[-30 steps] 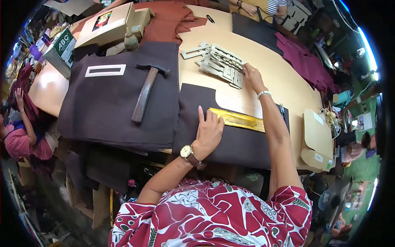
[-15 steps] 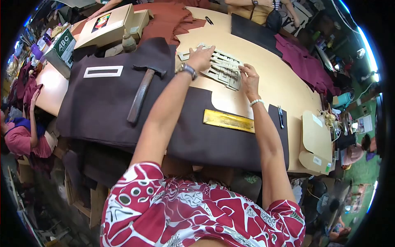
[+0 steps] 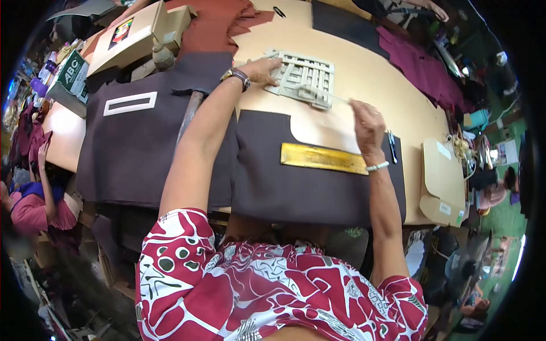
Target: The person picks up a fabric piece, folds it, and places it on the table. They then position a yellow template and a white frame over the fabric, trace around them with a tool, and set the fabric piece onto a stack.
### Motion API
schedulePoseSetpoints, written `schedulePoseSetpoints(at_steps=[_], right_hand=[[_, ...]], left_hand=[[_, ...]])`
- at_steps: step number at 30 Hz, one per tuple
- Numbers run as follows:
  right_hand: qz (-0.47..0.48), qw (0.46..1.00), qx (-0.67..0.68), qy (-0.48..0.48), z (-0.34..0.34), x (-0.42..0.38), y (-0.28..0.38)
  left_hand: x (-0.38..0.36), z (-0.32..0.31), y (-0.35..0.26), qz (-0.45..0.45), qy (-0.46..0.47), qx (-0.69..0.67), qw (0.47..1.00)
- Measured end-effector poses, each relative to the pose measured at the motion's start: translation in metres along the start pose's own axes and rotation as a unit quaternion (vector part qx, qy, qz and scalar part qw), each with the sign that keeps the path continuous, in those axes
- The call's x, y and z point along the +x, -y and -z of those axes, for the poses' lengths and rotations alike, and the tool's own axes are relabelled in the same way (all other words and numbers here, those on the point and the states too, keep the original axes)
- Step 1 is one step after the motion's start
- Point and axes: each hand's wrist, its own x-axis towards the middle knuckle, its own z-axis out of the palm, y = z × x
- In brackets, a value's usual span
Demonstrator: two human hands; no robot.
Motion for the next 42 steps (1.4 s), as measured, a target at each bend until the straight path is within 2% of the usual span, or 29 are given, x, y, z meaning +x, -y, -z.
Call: schedulePoseSetpoints(at_steps=[2,4,5,6,8,9,13,16,20,21,36,42], right_hand=[[-0.235,0.970,0.067,0.001,0.035,-0.021,0.007],[-0.366,0.908,0.198,-0.043,0.066,-0.046,0.007],[-0.384,0.877,0.282,-0.055,0.078,-0.060,0.000],[-0.416,0.837,0.348,-0.077,0.089,-0.075,-0.001],[-0.488,0.789,0.373,-0.014,0.116,-0.095,0.005],[-0.509,0.762,0.401,-0.022,0.119,-0.102,0.014],[-0.546,0.721,0.426,0.038,0.116,-0.123,0.030],[-0.556,0.730,0.393,0.054,0.107,-0.125,0.043],[-0.561,0.744,0.357,0.057,0.094,-0.128,0.048],[-0.568,0.757,0.313,0.076,0.090,-0.128,0.049],[-0.578,0.775,0.240,0.088,0.086,-0.120,0.053],[-0.526,0.841,0.096,0.081,0.085,-0.121,0.058]], left_hand=[[-0.027,0.014,-0.048,0.064,-0.046,0.113,0.990],[-0.021,0.001,-0.042,0.010,-0.149,0.174,0.973],[-0.019,-0.002,-0.044,-0.002,-0.182,0.198,0.963],[-0.020,-0.009,-0.045,-0.046,-0.258,0.231,0.937],[-0.036,-0.009,-0.073,-0.091,-0.275,0.145,0.946],[-0.045,-0.012,-0.087,-0.098,-0.243,0.093,0.961],[-0.089,-0.030,-0.140,-0.103,-0.091,-0.097,0.986],[-0.126,-0.050,-0.167,-0.084,-0.019,-0.151,0.985],[-0.156,-0.083,-0.182,-0.056,-0.111,-0.133,0.983],[-0.162,-0.098,-0.181,-0.044,-0.153,-0.151,0.976],[-0.176,-0.114,-0.186,-0.062,-0.206,-0.129,0.968],[-0.176,-0.116,-0.189,-0.056,-0.210,-0.117,0.969]])
